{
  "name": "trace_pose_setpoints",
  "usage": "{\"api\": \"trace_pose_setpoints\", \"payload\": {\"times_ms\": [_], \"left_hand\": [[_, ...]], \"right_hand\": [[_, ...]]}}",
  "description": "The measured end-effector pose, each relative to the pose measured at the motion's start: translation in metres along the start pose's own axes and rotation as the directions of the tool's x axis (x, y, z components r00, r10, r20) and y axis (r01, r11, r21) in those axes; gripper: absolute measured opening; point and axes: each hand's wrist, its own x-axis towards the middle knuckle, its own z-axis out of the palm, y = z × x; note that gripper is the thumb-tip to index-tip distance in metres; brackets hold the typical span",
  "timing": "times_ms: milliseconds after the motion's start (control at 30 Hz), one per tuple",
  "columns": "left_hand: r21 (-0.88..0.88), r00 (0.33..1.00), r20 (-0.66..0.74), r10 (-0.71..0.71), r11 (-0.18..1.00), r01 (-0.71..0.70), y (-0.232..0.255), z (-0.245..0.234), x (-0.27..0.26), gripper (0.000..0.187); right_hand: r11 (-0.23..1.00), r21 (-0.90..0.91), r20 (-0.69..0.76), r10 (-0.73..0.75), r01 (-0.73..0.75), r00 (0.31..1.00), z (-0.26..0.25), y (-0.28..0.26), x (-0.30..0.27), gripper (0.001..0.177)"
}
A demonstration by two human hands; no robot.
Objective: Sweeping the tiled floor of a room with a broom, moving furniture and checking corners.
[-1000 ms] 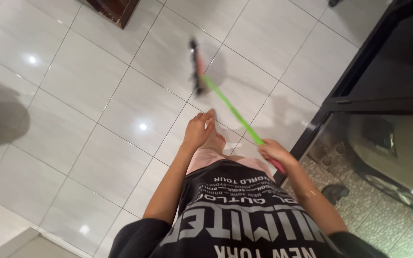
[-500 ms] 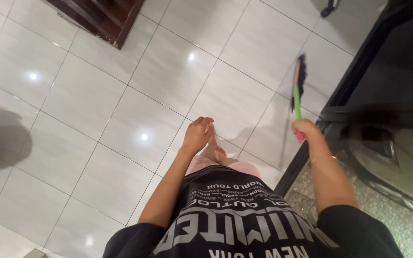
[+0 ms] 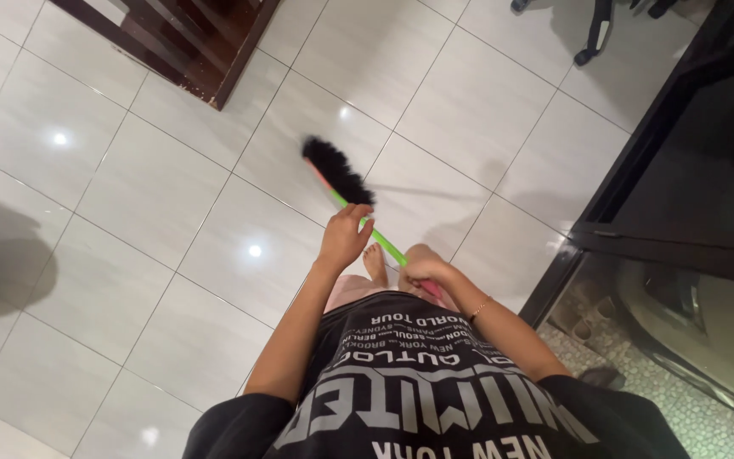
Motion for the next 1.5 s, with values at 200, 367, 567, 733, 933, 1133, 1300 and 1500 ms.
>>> {"api": "trace_pose_setpoints", "payload": {"times_ms": [200, 367, 567, 733, 933, 1133, 1300, 1500], "left_hand": [[-0.041, 0.997, -0.072, 0.023, 0.999, -0.026, 0.005, 0.002, 0.034, 0.02], [-0.029, 0.987, -0.141, -0.081, 0.997, 0.078, -0.01, 0.002, 0.056, 0.019], [-0.049, 0.938, -0.234, -0.255, 0.967, 0.25, 0.008, -0.003, 0.106, 0.02], [-0.086, 0.877, -0.372, -0.304, 0.952, 0.294, 0.034, 0.006, 0.143, 0.02], [-0.121, 0.794, -0.467, -0.39, 0.917, 0.379, 0.053, 0.019, 0.164, 0.02], [-0.173, 0.748, -0.467, -0.471, 0.878, 0.446, 0.056, 0.042, 0.174, 0.02], [-0.165, 0.75, -0.494, -0.44, 0.894, 0.415, 0.058, 0.037, 0.195, 0.021], [-0.172, 0.727, -0.499, -0.472, 0.876, 0.451, 0.058, 0.02, 0.206, 0.02]], "right_hand": [[0.663, 0.74, 0.187, -0.039, -0.115, 0.982, -0.114, 0.016, -0.047, 0.021], [0.703, 0.704, 0.072, 0.069, -0.1, 0.995, -0.238, 0.031, -0.078, 0.02], [0.928, 0.346, -0.188, 0.212, -0.137, 0.959, -0.367, 0.032, 0.011, 0.013], [0.969, 0.11, -0.18, 0.239, -0.221, 0.954, -0.401, 0.012, 0.102, 0.019], [0.508, -0.741, 0.476, -0.065, 0.44, 0.877, -0.288, 0.087, 0.22, 0.025], [0.981, -0.131, 0.443, 0.185, -0.14, 0.878, -0.285, -0.073, 0.134, 0.014], [0.983, 0.125, 0.323, 0.085, -0.132, 0.943, -0.371, -0.126, 0.107, 0.02], [0.989, 0.143, 0.114, 0.021, -0.038, 0.993, -0.492, -0.075, 0.075, 0.015]]}}
